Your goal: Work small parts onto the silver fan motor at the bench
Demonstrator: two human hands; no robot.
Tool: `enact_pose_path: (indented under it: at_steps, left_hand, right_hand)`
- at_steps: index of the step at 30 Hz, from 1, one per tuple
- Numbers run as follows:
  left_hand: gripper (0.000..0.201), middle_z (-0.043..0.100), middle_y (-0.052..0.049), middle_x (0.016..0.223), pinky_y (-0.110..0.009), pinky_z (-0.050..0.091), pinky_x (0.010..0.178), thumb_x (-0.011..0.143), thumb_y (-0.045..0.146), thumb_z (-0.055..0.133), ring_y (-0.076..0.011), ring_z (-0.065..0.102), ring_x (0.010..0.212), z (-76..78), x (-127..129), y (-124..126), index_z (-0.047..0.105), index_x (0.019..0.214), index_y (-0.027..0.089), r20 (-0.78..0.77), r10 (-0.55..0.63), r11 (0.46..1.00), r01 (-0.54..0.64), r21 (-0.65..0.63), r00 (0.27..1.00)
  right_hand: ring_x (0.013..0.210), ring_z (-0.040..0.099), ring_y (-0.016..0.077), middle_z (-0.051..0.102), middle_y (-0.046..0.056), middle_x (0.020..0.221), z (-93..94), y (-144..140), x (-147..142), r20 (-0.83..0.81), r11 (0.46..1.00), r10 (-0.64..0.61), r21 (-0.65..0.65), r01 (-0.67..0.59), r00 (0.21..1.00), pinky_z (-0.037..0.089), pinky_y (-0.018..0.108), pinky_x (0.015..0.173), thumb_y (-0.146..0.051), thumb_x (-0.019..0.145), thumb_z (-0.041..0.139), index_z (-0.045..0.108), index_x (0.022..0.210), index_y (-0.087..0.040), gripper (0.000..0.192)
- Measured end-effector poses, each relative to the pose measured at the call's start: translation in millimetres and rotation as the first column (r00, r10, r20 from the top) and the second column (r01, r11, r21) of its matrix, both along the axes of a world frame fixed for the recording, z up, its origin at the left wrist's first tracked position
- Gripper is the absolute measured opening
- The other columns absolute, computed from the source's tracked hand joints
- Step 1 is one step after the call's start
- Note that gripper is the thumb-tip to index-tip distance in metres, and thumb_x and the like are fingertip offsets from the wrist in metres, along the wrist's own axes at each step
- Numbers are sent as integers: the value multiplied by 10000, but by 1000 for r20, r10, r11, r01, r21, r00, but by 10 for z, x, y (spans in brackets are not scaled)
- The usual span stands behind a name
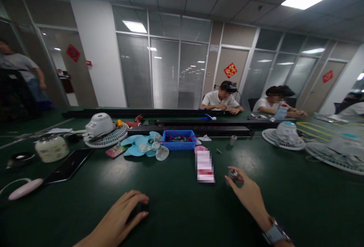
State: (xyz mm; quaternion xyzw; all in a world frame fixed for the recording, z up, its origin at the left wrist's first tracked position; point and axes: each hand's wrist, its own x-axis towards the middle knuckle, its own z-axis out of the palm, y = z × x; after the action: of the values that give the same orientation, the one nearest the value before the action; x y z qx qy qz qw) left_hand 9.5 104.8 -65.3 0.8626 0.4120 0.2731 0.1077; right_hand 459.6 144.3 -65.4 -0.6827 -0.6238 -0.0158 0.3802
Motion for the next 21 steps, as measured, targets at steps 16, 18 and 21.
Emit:
enact_pose_path:
  at_steps: [16, 18, 21]
  left_hand:
    - [446, 613, -105, 1236, -365, 529, 951, 904, 361, 552, -229, 568, 1136, -217, 249, 83, 473, 1328, 251, 217, -185, 972, 147, 181, 958]
    - [415, 621, -107, 1219, -371, 536, 929, 906, 389, 544, -237, 568, 1115, -286, 214, 143, 518, 1301, 264, 227, -204, 972, 168, 166, 952]
    - [359, 638, -101, 1185, -386, 542, 893, 895, 431, 557, -248, 566, 1085, -337, 172, 196, 608, 1224, 298, 231, -208, 976, 185, 117, 950]
  right_hand:
    - [1044, 665, 209, 683, 49, 1202, 0, -409, -2115, -135, 684, 713, -85, -725, 688, 525, 322, 933, -281, 733, 698, 587, 1237, -265, 517]
    - [1056, 662, 222, 670, 67, 1227, -108, -320, -2190, -192, 612, 763, -94, -785, 617, 523, 327, 934, -315, 713, 696, 553, 1278, -252, 587]
    - [1044, 669, 232, 682, 84, 1203, -201, -223, -2178, -292, 530, 784, -144, -836, 548, 531, 322, 912, -370, 693, 704, 491, 1346, -240, 699]
